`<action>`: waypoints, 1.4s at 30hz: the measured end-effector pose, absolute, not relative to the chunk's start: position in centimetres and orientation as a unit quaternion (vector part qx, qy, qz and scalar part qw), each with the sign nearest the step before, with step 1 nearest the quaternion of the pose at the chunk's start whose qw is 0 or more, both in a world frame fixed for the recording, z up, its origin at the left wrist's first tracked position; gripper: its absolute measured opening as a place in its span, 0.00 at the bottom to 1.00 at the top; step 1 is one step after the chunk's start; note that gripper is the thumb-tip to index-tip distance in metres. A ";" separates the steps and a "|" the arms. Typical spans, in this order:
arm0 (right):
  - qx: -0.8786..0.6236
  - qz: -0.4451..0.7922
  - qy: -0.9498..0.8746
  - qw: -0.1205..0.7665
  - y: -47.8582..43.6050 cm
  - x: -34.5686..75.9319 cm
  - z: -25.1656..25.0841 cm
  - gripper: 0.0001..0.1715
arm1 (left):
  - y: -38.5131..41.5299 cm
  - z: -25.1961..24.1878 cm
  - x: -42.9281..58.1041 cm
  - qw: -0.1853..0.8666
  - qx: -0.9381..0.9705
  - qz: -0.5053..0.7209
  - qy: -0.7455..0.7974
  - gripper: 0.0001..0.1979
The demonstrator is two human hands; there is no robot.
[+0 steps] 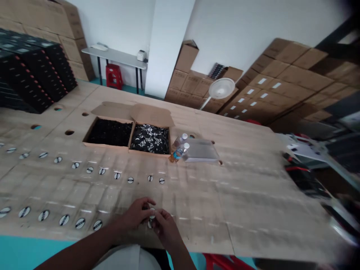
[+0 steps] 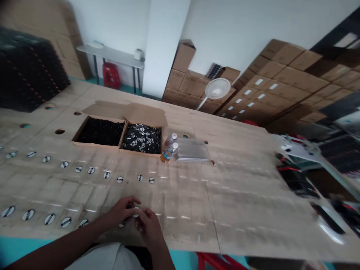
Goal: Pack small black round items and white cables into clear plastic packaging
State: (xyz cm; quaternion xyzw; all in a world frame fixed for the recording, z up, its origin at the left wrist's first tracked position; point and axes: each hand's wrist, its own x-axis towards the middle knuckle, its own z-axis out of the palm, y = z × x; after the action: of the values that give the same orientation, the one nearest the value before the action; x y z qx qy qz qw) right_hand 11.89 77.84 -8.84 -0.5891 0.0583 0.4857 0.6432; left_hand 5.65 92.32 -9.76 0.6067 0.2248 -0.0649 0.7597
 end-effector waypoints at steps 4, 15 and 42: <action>-0.691 0.454 -0.031 0.562 76.6 19.1 -9.7 0.27 | 90.3 -9.4 8.2 0.751 0.581 0.006 0.314 0.17; -0.783 0.450 -0.211 0.373 74.0 29.3 -11.2 0.14 | 85.1 -9.8 13.7 0.766 0.444 0.153 0.439 0.15; -0.892 0.263 -0.361 -0.067 69.3 19.3 -11.2 0.11 | 84.4 -12.7 0.2 0.859 0.246 0.052 0.446 0.12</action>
State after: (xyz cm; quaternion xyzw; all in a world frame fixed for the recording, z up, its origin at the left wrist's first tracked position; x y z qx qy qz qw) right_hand 19.25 69.34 -11.22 -0.8924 -0.3605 0.2628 -0.0674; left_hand 0.19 84.43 -12.72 0.2456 0.4459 0.0517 0.8592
